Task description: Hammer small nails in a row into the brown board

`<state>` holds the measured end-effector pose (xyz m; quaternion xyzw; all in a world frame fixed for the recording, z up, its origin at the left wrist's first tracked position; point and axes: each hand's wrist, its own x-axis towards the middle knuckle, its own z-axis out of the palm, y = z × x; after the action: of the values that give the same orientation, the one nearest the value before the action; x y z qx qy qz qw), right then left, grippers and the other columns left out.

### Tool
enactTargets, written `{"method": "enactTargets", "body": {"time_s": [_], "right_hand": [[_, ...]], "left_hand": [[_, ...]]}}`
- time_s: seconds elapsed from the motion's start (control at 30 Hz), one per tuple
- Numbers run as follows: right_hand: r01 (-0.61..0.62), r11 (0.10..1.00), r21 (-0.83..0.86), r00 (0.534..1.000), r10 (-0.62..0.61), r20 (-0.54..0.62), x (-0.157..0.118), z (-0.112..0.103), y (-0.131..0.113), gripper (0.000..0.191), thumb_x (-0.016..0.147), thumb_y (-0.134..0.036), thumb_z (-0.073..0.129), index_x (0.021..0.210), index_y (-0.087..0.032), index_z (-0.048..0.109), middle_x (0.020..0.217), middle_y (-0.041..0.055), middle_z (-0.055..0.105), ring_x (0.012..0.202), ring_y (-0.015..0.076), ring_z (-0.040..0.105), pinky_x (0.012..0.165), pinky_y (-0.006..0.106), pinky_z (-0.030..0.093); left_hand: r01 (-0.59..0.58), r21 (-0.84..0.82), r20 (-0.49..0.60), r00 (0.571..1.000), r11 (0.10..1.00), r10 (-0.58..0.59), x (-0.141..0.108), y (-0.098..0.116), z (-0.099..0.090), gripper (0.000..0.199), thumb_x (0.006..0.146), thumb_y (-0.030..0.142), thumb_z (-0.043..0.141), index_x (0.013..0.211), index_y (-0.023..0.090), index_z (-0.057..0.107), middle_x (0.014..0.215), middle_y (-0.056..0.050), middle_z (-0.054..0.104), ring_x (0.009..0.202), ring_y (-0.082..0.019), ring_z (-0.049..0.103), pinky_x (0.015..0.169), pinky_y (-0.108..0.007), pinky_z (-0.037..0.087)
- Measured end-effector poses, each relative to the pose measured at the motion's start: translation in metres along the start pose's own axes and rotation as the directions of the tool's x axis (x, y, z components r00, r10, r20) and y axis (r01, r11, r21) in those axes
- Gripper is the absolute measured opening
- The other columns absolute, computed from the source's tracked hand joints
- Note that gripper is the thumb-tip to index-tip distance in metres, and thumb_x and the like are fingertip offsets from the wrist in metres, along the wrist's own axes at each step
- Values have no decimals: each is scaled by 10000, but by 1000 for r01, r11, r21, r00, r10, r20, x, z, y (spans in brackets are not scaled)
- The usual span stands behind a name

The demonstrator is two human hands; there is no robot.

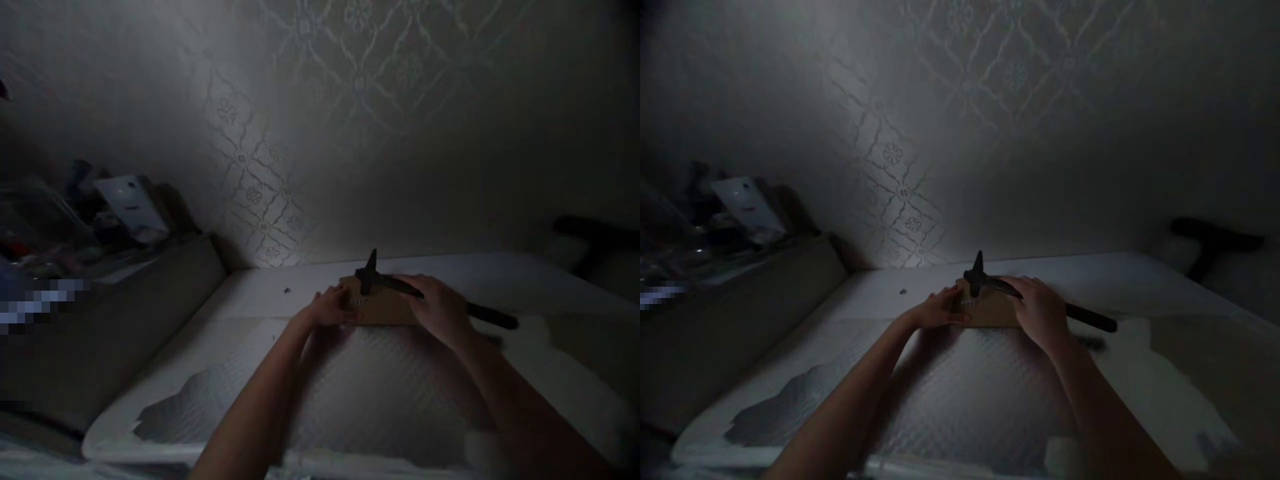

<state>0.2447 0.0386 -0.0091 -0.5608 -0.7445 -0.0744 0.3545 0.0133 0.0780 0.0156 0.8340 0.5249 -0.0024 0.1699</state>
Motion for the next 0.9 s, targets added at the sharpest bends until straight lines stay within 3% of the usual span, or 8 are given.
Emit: {"method": "enactTargets", "body": {"time_s": [0.7, 0.9], "right_hand": [[13, 1000, 6, 1000, -13, 8, 0, -1, -1, 357, 820, -154, 499, 1134, -260, 634, 1025, 41, 685, 917, 213, 611, 764, 338, 481], [-42, 999, -19, 999, 41, -25, -1, 2, 3, 355, 813, -161, 513, 1126, -278, 633, 1066, 37, 665, 911, 205, 623, 740, 311, 479]], "left_hand": [[5, -12, -12, 1000, 1000, -5, 0, 0, 1, 772, 767, 581, 582, 1398, 216, 327, 1480, -125, 344, 1349, -323, 317, 1110, -528, 196], [-4, -15, -5, 1000, 1000, 4, -1, -1, 1, 798, 768, 592, 571, 1414, 210, 296, 1487, -139, 327, 1350, -308, 315, 1108, -520, 206]]}}
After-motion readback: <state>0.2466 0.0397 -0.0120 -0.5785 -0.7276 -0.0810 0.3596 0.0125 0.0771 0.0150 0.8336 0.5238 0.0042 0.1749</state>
